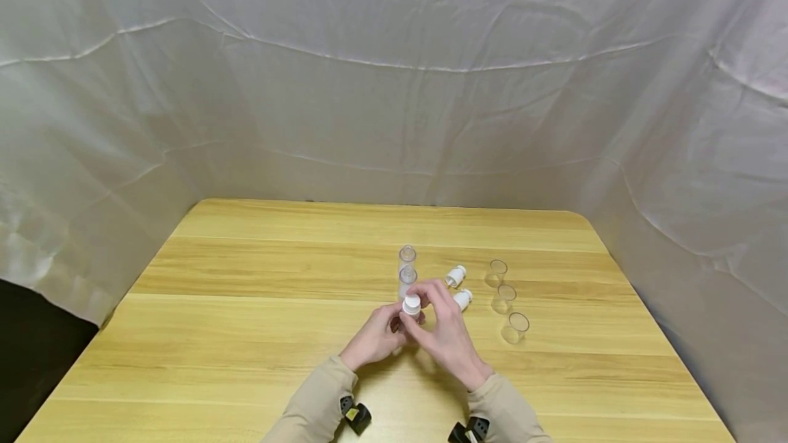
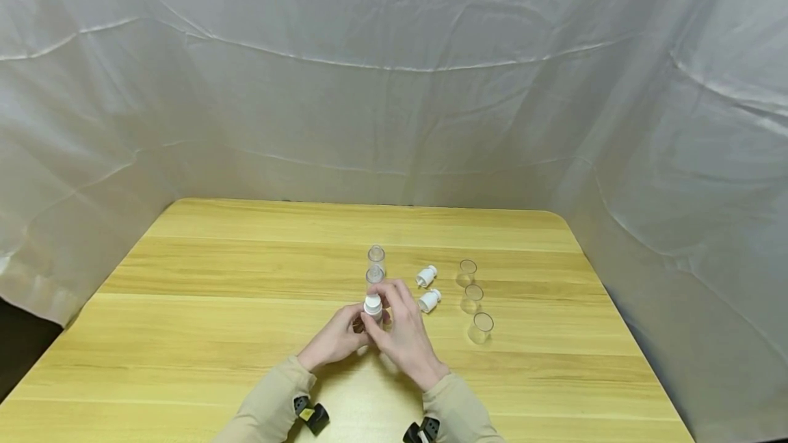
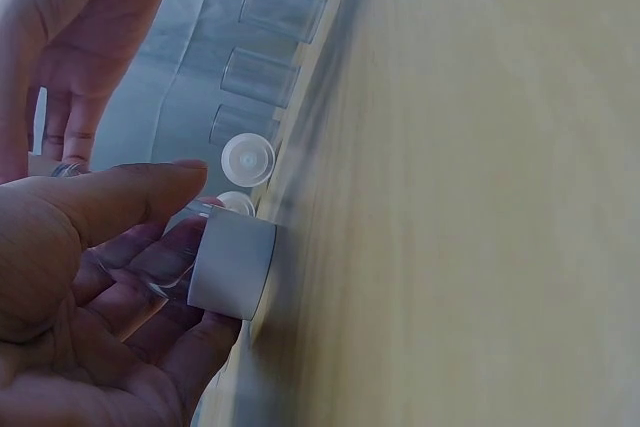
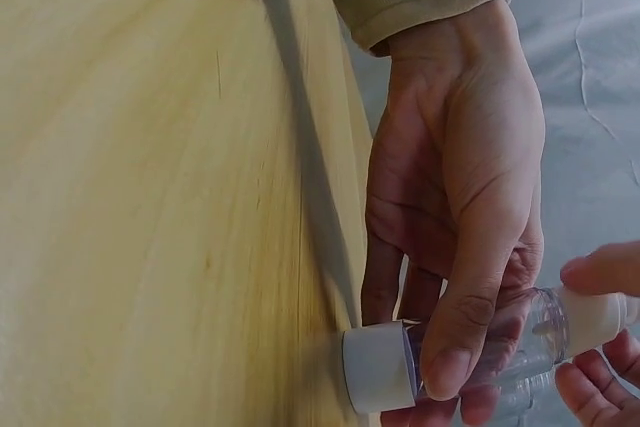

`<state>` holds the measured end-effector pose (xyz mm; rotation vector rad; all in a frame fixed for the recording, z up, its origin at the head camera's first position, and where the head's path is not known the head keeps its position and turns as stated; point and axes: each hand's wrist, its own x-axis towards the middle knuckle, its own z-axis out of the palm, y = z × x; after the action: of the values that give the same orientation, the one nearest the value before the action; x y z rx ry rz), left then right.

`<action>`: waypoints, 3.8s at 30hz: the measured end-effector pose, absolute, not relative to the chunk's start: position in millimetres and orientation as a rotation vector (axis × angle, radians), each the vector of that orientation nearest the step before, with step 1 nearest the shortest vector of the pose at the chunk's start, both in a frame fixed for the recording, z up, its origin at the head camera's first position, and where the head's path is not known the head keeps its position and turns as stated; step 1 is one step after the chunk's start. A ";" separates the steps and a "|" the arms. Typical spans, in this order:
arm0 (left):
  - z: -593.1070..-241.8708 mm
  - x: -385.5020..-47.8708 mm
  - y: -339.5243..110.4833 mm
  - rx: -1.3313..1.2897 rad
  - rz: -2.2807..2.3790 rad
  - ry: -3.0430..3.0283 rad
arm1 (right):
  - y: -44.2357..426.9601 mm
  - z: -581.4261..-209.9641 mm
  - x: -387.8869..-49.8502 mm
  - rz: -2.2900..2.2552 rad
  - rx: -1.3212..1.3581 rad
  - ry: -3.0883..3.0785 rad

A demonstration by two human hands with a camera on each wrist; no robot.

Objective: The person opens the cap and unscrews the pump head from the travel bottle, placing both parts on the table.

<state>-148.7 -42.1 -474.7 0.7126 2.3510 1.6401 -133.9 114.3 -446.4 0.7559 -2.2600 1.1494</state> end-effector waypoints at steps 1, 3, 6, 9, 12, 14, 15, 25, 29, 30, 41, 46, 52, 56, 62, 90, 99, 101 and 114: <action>-474.7 -148.7 -42.2 0.718 1.638 2.352 | 114.5 -446.8 -134.4 1.144 0.770 -2.252; -475.0 -148.8 -42.0 0.728 1.637 2.358 | 114.7 -447.7 -135.0 1.129 0.801 -2.246; -475.4 -148.8 -41.9 0.733 1.647 2.353 | 115.2 -449.0 -134.5 1.116 0.816 -2.266; -476.6 -149.1 -42.0 0.727 1.665 2.334 | 115.0 -448.9 -132.9 1.115 0.788 -2.291; -476.8 -149.0 -42.1 0.712 1.677 2.310 | 114.8 -448.7 -132.0 1.126 0.746 -2.293; -476.5 -148.8 -42.2 0.697 1.680 2.297 | 114.5 -448.8 -132.4 1.128 0.730 -2.281; -476.3 -148.8 -42.2 0.693 1.682 2.293 | 114.4 -449.0 -132.6 1.126 0.724 -2.275; -475.1 -148.6 -42.5 0.701 1.641 2.354 | 115.4 -450.5 -135.4 1.115 0.776 -2.245; -475.7 -148.8 -42.4 0.727 1.630 2.375 | 115.9 -451.2 -135.3 1.119 0.828 -2.249; -475.9 -148.8 -42.3 0.732 1.630 2.378 | 116.0 -451.4 -134.9 1.124 0.831 -2.253; -476.9 -149.4 -41.7 0.714 1.660 2.329 | 115.8 -450.1 -133.8 1.186 0.720 -2.251; -476.4 -149.2 -42.0 0.717 1.640 2.353 | 116.7 -451.9 -135.2 1.180 0.791 -2.210; -476.1 -148.9 -41.8 0.736 1.635 2.369 | 117.0 -452.9 -135.1 1.173 0.826 -2.222; -476.4 -149.1 -41.4 0.720 1.644 2.357 | 116.0 -450.4 -133.4 1.182 0.763 -2.250; -477.5 -149.8 -41.6 0.716 1.665 2.316 | 115.0 -448.8 -133.5 1.183 0.731 -2.233; -477.7 -149.7 -41.4 0.732 1.629 2.354 | 114.0 -450.4 -132.5 1.209 0.744 -2.254; -478.1 -150.0 -42.0 0.740 1.630 2.349 | 115.2 -452.4 -134.1 1.233 0.779 -2.228; -479.1 -150.2 -42.2 0.755 1.635 2.349 | 115.5 -452.8 -134.0 1.232 0.800 -2.231; -477.7 -149.2 -41.3 0.703 1.658 2.308 | 113.5 -449.6 -131.0 1.246 0.702 -2.253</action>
<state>-149.2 -41.3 -477.7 0.7030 2.3085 1.6585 -131.0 113.5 -449.6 0.7016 -2.2534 1.2462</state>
